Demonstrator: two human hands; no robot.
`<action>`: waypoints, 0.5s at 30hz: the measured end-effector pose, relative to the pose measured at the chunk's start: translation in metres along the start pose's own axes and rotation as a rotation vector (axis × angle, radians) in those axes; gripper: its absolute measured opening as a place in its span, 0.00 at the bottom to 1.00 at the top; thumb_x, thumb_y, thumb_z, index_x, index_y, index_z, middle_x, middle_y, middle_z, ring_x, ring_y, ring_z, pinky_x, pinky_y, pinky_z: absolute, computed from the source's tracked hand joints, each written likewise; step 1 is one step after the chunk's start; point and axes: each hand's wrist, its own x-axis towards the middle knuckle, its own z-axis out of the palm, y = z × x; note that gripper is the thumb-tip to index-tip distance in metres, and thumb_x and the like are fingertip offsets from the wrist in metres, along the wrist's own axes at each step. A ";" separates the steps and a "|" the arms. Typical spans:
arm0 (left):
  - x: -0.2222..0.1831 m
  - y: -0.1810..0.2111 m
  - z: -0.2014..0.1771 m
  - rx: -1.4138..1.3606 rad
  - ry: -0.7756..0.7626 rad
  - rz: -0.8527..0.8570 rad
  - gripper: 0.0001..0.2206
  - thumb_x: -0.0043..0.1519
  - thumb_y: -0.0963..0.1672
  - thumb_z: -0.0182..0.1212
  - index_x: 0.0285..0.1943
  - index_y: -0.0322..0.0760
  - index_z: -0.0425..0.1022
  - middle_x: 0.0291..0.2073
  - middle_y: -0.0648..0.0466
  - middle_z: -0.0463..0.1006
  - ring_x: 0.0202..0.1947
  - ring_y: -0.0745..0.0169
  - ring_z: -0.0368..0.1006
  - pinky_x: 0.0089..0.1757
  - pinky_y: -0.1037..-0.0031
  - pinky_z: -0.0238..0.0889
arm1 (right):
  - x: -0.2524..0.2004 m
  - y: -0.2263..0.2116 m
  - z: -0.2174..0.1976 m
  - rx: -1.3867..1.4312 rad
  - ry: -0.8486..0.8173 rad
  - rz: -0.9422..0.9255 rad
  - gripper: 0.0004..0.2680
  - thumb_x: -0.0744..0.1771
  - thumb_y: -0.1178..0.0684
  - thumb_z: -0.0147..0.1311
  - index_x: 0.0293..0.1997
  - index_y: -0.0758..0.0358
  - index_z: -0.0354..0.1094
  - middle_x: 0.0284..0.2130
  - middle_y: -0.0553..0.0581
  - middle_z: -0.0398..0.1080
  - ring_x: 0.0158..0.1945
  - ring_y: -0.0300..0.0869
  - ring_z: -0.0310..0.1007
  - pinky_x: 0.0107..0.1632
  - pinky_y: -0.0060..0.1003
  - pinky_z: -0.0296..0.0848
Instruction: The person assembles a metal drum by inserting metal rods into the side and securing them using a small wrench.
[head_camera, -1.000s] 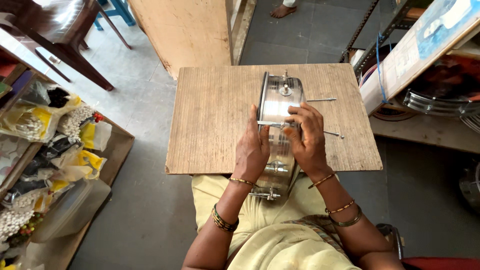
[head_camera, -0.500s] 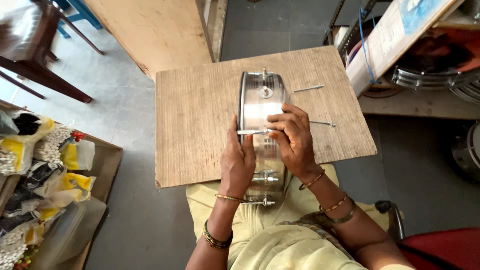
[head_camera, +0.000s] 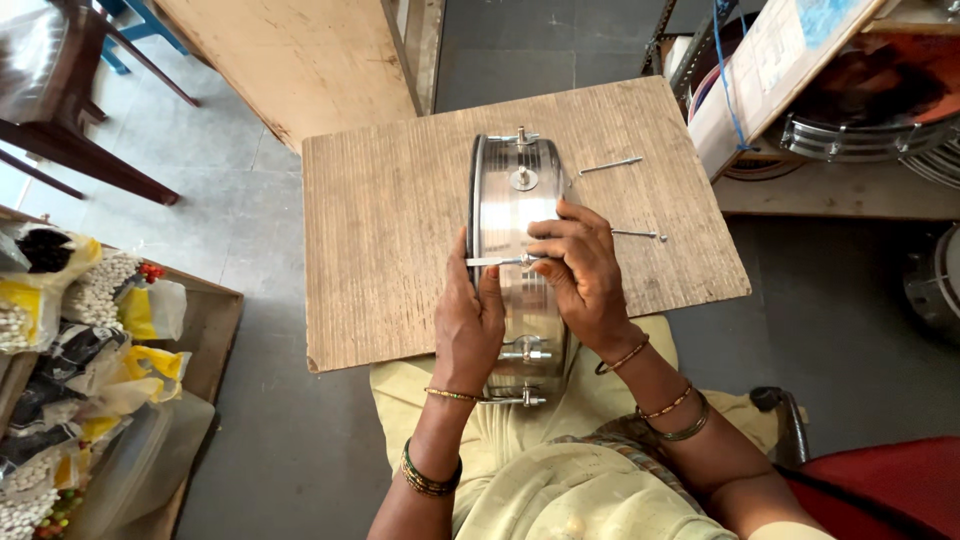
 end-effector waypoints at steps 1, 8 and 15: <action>0.000 0.000 0.000 -0.001 0.010 0.016 0.25 0.71 0.45 0.51 0.76 0.33 0.55 0.28 0.45 0.78 0.23 0.56 0.76 0.28 0.66 0.68 | 0.000 0.000 0.001 -0.002 0.004 -0.004 0.05 0.70 0.53 0.56 0.46 0.61 0.71 0.52 0.54 0.74 0.69 0.54 0.61 0.67 0.46 0.65; 0.002 -0.003 0.001 0.051 0.024 0.007 0.25 0.70 0.45 0.50 0.76 0.33 0.55 0.29 0.43 0.79 0.25 0.51 0.78 0.28 0.63 0.68 | 0.000 0.003 0.006 -0.021 0.021 -0.003 0.03 0.70 0.55 0.56 0.45 0.61 0.70 0.52 0.54 0.74 0.68 0.54 0.62 0.67 0.47 0.65; 0.007 -0.005 -0.001 0.064 0.032 0.022 0.24 0.71 0.46 0.50 0.75 0.34 0.55 0.31 0.42 0.80 0.26 0.46 0.79 0.28 0.60 0.68 | 0.006 -0.005 0.005 -0.038 -0.010 -0.008 0.05 0.70 0.56 0.55 0.49 0.62 0.71 0.53 0.55 0.73 0.69 0.54 0.60 0.69 0.50 0.60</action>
